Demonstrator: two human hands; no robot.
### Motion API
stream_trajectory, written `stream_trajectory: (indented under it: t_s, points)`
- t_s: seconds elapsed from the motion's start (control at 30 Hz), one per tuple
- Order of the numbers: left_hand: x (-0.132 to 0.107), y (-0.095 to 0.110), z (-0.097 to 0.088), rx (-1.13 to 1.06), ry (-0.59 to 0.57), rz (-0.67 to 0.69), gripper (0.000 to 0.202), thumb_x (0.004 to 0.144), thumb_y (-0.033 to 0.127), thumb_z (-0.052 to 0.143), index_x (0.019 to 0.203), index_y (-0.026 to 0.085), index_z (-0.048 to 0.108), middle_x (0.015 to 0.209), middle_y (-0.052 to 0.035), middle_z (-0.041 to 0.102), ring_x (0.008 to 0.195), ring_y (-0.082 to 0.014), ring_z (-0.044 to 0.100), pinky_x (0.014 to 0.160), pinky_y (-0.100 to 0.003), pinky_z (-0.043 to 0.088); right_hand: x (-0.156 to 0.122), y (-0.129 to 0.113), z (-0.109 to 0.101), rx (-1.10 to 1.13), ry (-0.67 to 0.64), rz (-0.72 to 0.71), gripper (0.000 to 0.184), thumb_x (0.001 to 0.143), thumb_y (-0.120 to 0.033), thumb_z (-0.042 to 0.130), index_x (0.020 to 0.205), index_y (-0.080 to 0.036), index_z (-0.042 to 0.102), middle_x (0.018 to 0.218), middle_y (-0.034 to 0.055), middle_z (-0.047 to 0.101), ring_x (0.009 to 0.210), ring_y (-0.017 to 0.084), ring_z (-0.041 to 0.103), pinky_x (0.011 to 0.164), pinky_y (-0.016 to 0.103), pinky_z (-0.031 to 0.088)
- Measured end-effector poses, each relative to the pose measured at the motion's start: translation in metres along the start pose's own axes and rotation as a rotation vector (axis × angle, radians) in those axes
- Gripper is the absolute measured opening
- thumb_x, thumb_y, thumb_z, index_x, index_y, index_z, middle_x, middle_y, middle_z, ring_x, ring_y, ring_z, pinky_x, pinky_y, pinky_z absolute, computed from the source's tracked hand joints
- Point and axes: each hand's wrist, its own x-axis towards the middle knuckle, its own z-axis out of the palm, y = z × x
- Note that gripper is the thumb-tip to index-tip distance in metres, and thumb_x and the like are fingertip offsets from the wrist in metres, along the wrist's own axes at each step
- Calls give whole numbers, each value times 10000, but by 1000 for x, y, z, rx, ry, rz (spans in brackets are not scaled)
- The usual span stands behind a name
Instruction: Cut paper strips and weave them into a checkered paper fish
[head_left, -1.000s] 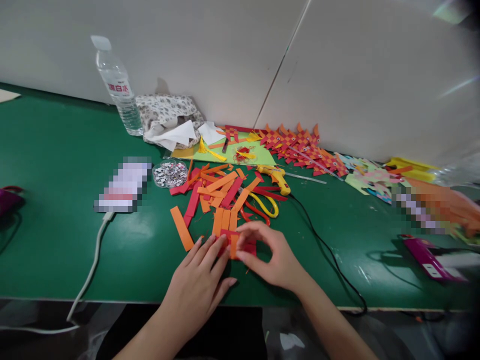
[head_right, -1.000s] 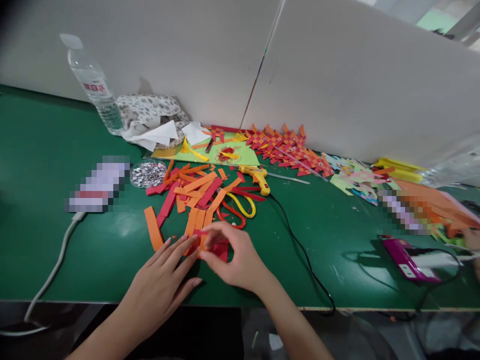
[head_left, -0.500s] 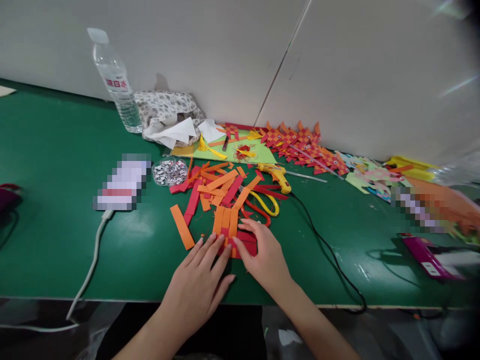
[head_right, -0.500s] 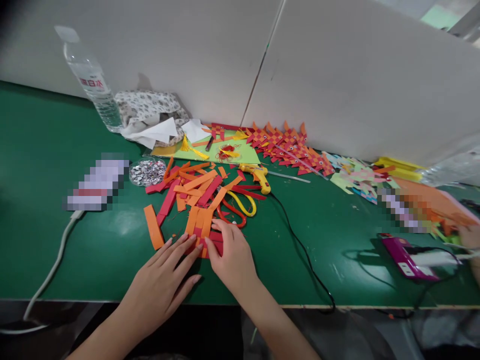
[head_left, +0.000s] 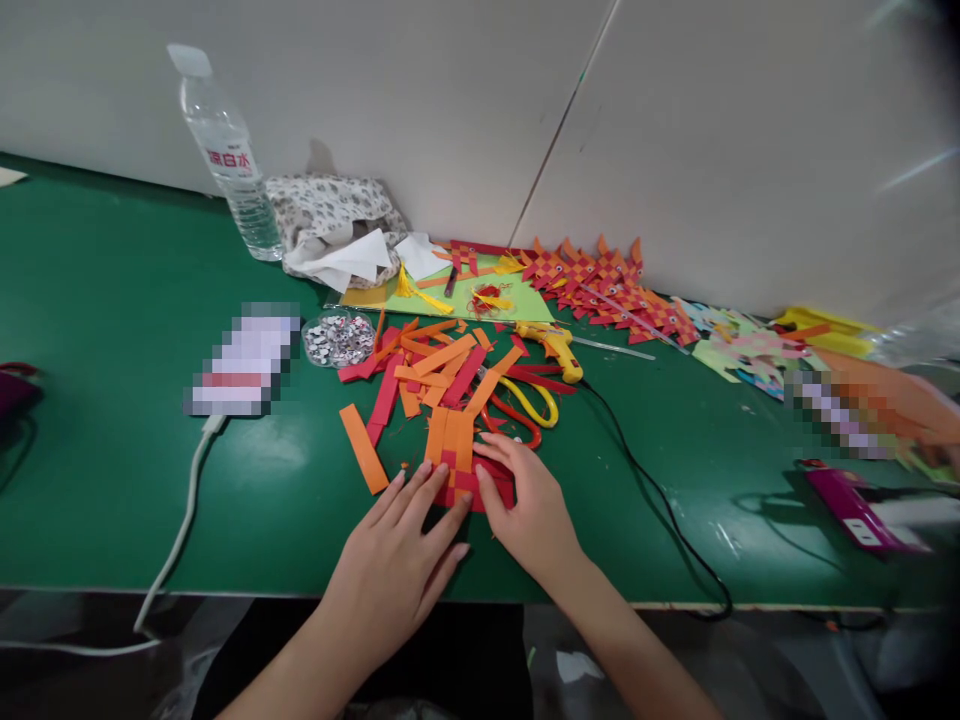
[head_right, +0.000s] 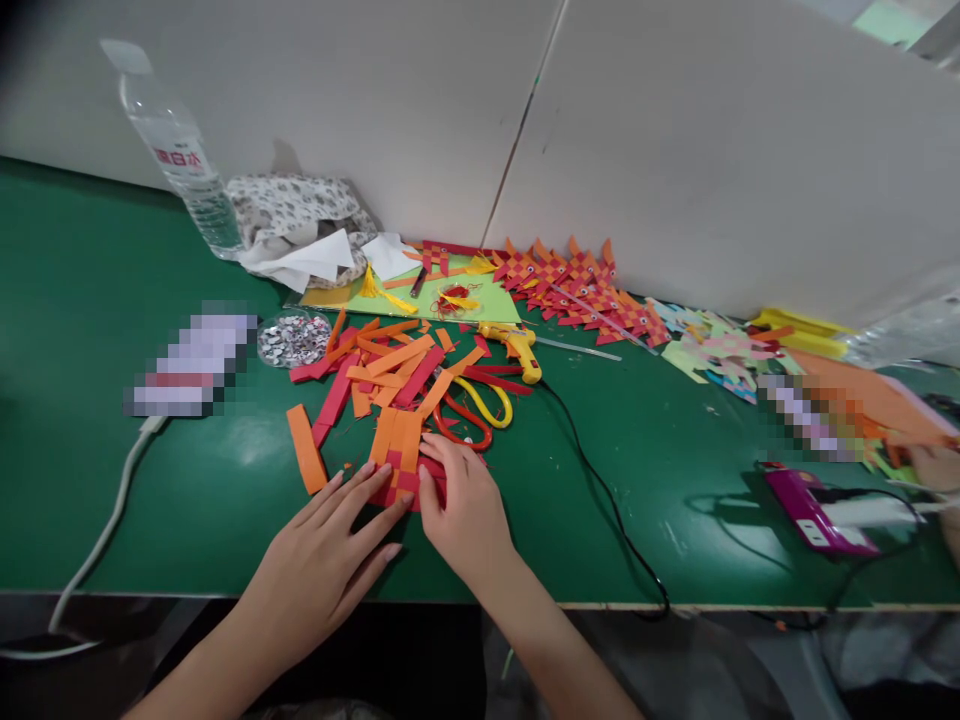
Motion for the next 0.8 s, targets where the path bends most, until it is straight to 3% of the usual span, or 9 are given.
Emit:
stream_trajectory:
  t_s: [0.2, 0.33, 0.6, 0.8]
  points:
    - [2, 0, -1, -8, -14, -6, 355, 904, 383, 463, 1197, 241, 605, 1311, -119, 569, 1214, -275, 523, 968, -448, 478, 13, 0, -6, -18, 31, -19, 336, 879, -180, 473, 1215, -196, 481, 1157, 102, 630, 1085, 213, 586, 929, 397, 496]
    - [2, 0, -1, -10, -9, -7, 344, 905, 367, 467, 1192, 238, 605, 1291, -124, 583, 1209, -275, 528, 970, -449, 477, 32, 1, -7, -29, -87, -100, 355, 891, -187, 454, 1245, -194, 472, 1187, 102, 617, 1136, 229, 544, 950, 421, 475]
    - [1, -1, -1, -21, -4, -5, 344, 911, 364, 454, 1197, 243, 602, 1303, -122, 573, 1213, -277, 524, 971, -453, 474, 47, 3, -6, 76, -22, -61, 306, 802, -181, 613, 1098, -213, 542, 847, 19, 652, 862, 181, 623, 833, 357, 511]
    - [1, 0, -2, -22, -30, -12, 348, 908, 364, 461, 1205, 247, 600, 1309, -127, 567, 1219, -276, 517, 980, -455, 465, 36, 3, -5, 183, 5, 31, 392, 793, -172, 567, 1169, -219, 465, 1001, 62, 624, 802, 166, 659, 772, 333, 544]
